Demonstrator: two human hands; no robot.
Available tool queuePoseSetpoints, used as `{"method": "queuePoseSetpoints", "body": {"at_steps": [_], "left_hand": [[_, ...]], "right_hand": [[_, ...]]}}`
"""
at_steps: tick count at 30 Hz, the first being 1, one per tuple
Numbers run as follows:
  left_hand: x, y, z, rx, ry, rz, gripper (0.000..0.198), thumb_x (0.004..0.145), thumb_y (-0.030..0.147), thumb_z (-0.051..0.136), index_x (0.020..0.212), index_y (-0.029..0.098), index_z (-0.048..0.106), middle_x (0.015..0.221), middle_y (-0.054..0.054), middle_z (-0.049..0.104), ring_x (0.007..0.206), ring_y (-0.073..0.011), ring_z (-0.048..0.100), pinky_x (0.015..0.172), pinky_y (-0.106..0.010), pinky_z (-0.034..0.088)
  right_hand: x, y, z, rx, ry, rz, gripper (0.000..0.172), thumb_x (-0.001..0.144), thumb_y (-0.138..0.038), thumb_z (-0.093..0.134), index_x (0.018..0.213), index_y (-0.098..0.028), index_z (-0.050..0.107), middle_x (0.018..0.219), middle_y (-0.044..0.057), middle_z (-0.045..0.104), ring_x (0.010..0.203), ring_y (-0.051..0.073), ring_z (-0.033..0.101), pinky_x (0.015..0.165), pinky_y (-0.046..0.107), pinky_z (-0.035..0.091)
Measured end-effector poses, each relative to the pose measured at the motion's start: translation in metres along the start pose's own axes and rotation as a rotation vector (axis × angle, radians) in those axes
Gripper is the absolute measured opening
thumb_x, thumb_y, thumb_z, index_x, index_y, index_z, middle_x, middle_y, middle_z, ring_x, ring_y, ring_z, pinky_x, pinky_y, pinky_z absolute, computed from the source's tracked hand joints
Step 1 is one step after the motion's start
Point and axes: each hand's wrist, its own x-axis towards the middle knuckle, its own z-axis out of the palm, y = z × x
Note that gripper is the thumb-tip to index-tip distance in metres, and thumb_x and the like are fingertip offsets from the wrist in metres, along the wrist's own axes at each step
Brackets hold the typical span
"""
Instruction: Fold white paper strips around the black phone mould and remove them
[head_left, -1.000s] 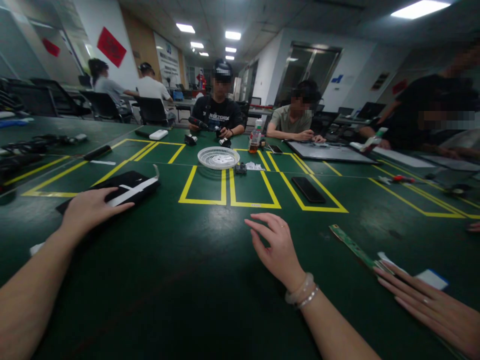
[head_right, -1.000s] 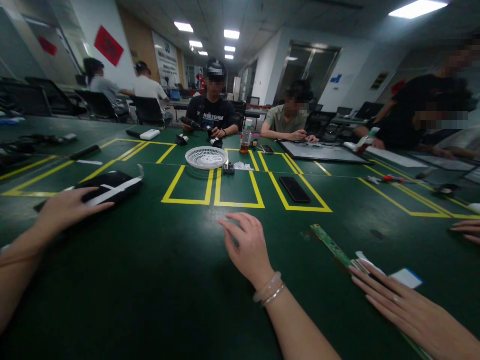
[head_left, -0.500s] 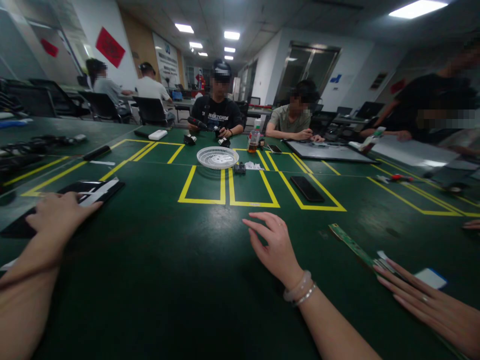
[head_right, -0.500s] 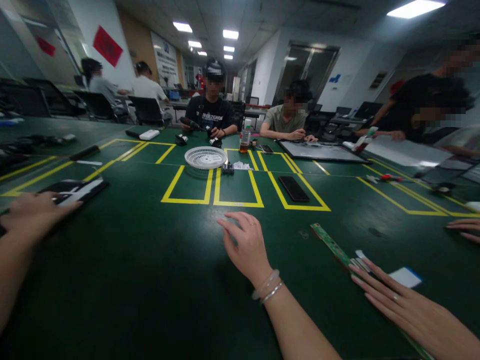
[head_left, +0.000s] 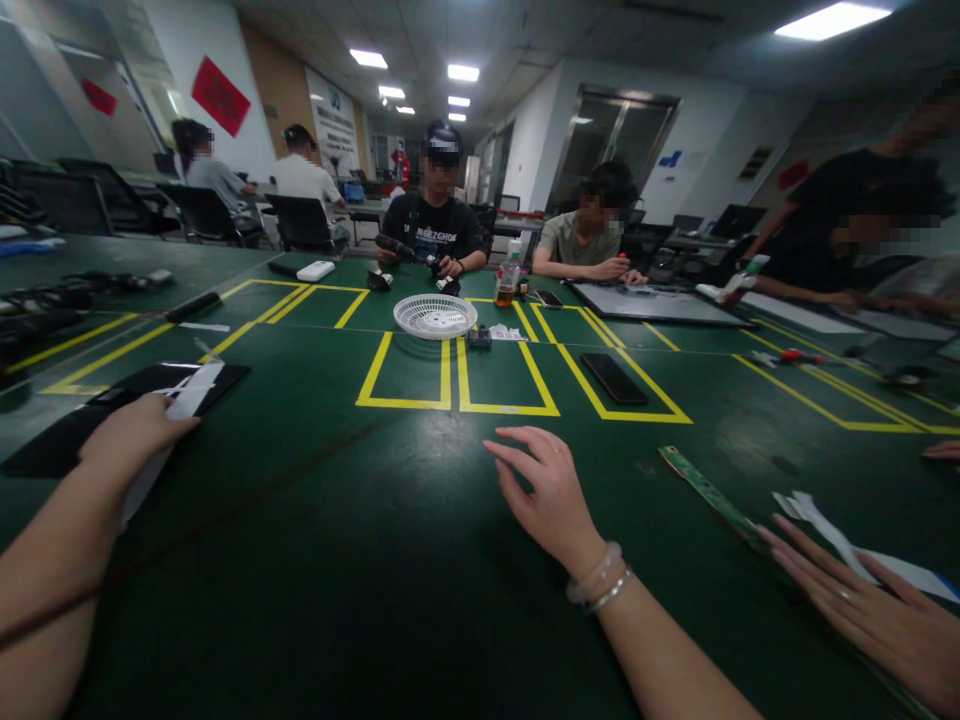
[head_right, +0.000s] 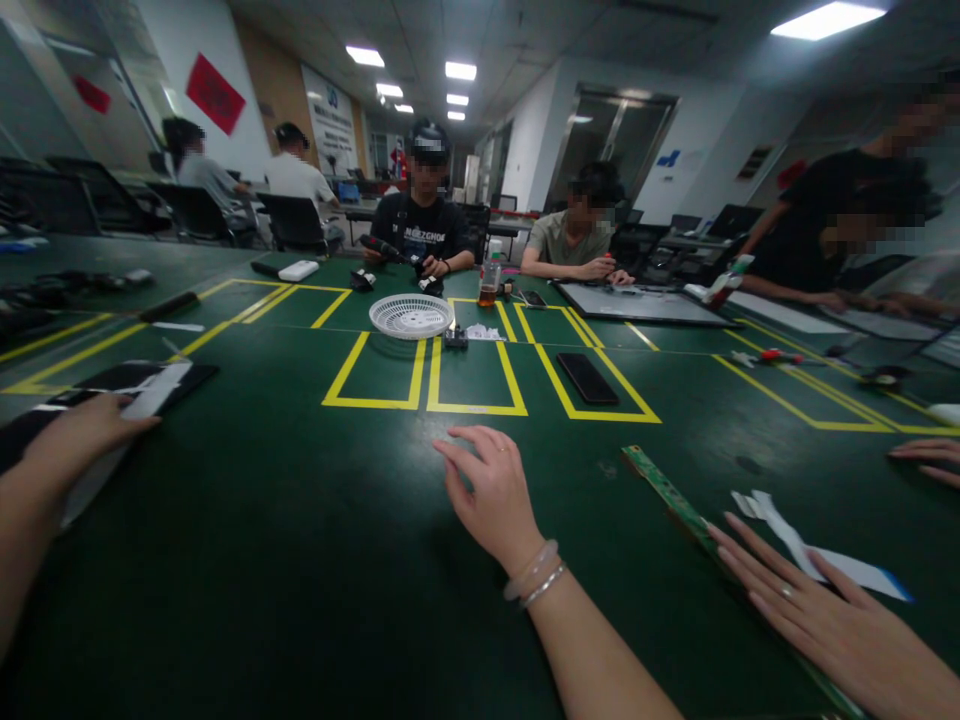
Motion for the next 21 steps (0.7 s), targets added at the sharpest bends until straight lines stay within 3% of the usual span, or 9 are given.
{"method": "queuePoseSetpoints", "body": {"at_steps": [2,5,7,9,14,17,21], "left_hand": [[0.003,0.002,0.008,0.104,0.182,-0.081,0.051,0.058,0.063,0.058,0.061,0.013,0.063,0.044,-0.004,0.046,0.091,-0.0392,0.061,0.071,-0.047,0.031],[0.009,0.034,0.019,0.108,0.217,0.093,0.062,0.07,0.065,0.053,0.089,0.01,0.071,0.066,-0.007,0.062,0.073,-0.0252,0.061,0.065,-0.038,0.036],[0.01,0.074,0.023,0.083,0.118,0.187,0.066,0.082,0.064,0.047,0.111,0.008,0.068,0.091,-0.01,0.067,0.077,-0.0229,0.061,0.066,-0.034,0.042],[0.007,0.121,0.026,0.022,-0.118,0.243,0.06,0.094,0.055,0.044,0.132,0.01,0.057,0.114,-0.011,0.063,0.093,-0.0251,0.061,0.076,-0.034,0.049],[-0.011,0.22,0.037,-0.126,-0.349,0.47,0.043,0.101,0.038,0.043,0.138,0.019,0.054,0.132,-0.01,0.056,0.116,-0.0266,0.056,0.097,-0.038,0.049],[-0.026,0.254,0.044,-0.188,-0.419,0.621,0.039,0.1,0.027,0.044,0.138,0.022,0.054,0.13,-0.008,0.058,0.117,-0.0239,0.056,0.1,-0.037,0.047],[-0.037,0.272,0.047,-0.2,-0.434,0.704,0.039,0.098,0.018,0.05,0.135,0.025,0.056,0.129,-0.006,0.059,0.115,-0.022,0.057,0.096,-0.034,0.048]], "right_hand": [[0.0,-0.001,0.0,0.002,0.006,-0.001,0.028,0.092,-0.015,0.055,0.116,-0.026,0.066,0.12,0.007,0.066,0.114,0.025,0.057,0.097,0.048,0.044],[-0.001,-0.002,-0.001,0.006,0.0,-0.001,0.029,0.092,-0.015,0.054,0.117,-0.026,0.066,0.12,0.007,0.066,0.114,0.024,0.057,0.098,0.047,0.044],[-0.001,-0.004,-0.001,0.011,-0.037,-0.012,0.031,0.092,-0.016,0.056,0.12,-0.026,0.065,0.123,0.007,0.065,0.117,0.024,0.056,0.1,0.047,0.044],[-0.002,-0.006,-0.001,0.016,-0.106,-0.034,0.036,0.09,-0.02,0.059,0.125,-0.027,0.062,0.129,0.008,0.062,0.122,0.025,0.054,0.102,0.048,0.043],[-0.004,-0.012,0.005,0.018,-0.286,-0.082,0.062,0.085,-0.027,0.069,0.143,-0.026,0.046,0.147,0.01,0.048,0.136,0.028,0.042,0.112,0.052,0.036],[-0.006,-0.016,0.009,0.016,-0.342,-0.1,0.067,0.086,-0.029,0.069,0.147,-0.025,0.041,0.151,0.011,0.044,0.14,0.028,0.038,0.115,0.052,0.032],[-0.006,-0.02,0.01,0.077,-0.425,-0.103,0.051,0.094,-0.024,0.058,0.143,-0.027,0.045,0.133,0.006,0.062,0.12,0.021,0.058,0.114,0.048,0.034]]}}
